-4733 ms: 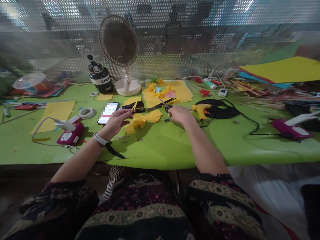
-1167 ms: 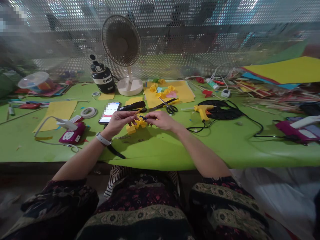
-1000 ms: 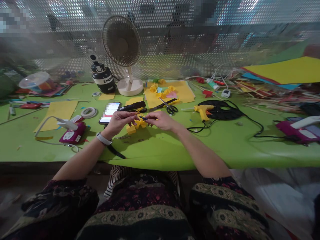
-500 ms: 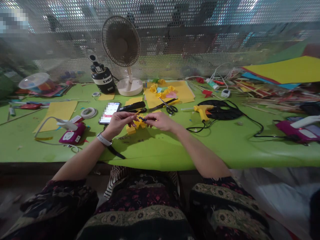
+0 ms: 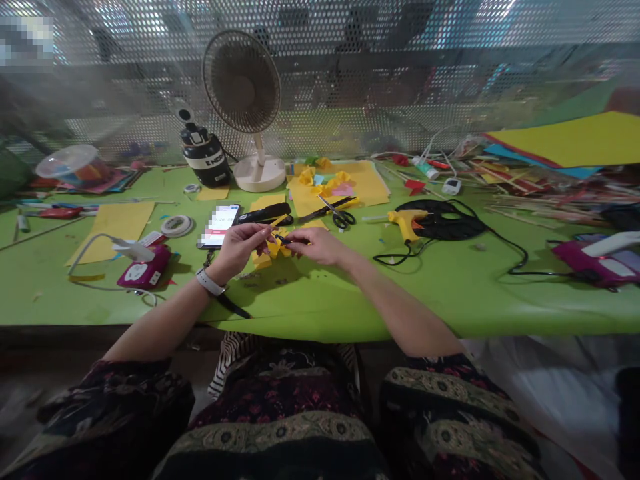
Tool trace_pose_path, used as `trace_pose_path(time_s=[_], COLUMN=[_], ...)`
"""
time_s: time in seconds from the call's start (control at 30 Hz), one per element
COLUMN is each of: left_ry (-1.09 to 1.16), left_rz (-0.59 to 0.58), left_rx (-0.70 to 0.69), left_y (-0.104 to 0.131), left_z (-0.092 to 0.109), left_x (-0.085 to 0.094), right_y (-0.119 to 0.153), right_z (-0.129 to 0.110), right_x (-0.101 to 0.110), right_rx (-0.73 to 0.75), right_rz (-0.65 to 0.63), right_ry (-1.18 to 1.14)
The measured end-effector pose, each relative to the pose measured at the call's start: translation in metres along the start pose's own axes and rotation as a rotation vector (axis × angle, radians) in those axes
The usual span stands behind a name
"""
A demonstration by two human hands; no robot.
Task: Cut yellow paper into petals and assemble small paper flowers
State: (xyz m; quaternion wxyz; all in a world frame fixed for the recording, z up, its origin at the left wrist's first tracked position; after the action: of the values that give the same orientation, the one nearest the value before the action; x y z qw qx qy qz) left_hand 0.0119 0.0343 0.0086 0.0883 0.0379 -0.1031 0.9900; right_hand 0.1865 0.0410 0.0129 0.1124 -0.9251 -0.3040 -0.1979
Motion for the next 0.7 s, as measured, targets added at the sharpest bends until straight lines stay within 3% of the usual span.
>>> trace_pose_path(time_s=[0.3,0.4,0.7], left_ry=[0.108,0.094,0.080], left_rz=[0.122,0.174,0.141], left_rx=[-0.054,-0.072,-0.046], left_y=[-0.002,-0.003,-0.004], left_z=[0.000,0.000,-0.003], left_x=[0.006,0.008,0.008], right_y=[0.001,0.001,-0.005], right_z=[-0.002,-0.001,0.017], right_x=[-0.005,-0.005,-0.003], right_rx=[0.062,0.050,0.034], right_rz=[0.159,0.163,0.121], right_ry=[-0.037,-0.041,-0.131])
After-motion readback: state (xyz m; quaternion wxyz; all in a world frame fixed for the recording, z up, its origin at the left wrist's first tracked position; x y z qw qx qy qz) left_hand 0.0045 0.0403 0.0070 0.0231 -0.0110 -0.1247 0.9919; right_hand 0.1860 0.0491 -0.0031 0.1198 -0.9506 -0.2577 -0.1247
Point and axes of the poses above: each hand's wrist, its own y-axis away from the middle knuckle, its own x-axis out of the back of the hand, z = x × y, the point moved 6 cm from there along -y, towards the middle knuckle, and after that the axes turned 8 degrees about -y, right-handed, at the moved point
